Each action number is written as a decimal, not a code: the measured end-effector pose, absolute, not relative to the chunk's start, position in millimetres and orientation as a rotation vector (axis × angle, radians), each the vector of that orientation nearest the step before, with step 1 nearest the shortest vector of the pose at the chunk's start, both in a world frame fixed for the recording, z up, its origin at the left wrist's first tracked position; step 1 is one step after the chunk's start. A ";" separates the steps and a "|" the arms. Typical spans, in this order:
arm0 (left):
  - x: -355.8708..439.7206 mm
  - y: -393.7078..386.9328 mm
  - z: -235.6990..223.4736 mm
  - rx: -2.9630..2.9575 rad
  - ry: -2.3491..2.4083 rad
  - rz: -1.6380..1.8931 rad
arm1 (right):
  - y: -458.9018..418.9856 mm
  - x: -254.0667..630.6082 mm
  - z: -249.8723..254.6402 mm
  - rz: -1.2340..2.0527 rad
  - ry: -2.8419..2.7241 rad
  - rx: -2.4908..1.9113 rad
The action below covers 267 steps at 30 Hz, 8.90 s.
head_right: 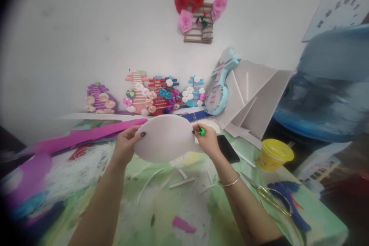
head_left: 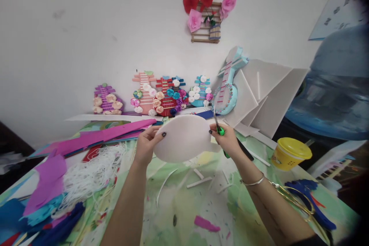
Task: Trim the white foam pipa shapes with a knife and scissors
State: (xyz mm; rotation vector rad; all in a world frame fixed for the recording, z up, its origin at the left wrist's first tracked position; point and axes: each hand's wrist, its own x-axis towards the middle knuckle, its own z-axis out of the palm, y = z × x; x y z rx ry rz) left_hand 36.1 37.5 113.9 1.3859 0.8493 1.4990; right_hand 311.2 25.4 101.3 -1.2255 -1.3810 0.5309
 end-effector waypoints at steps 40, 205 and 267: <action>136.0 -61.4 76.0 2.710 1.388 1.653 | -91.6 262.8 101.5 -0.337 -2.061 -1.488; 121.0 -114.0 75.5 2.956 1.292 1.750 | -130.4 268.7 105.0 -0.159 -2.181 -1.499; 115.9 -121.6 84.1 2.909 1.445 1.643 | -126.5 275.3 113.7 -0.043 -2.224 -1.521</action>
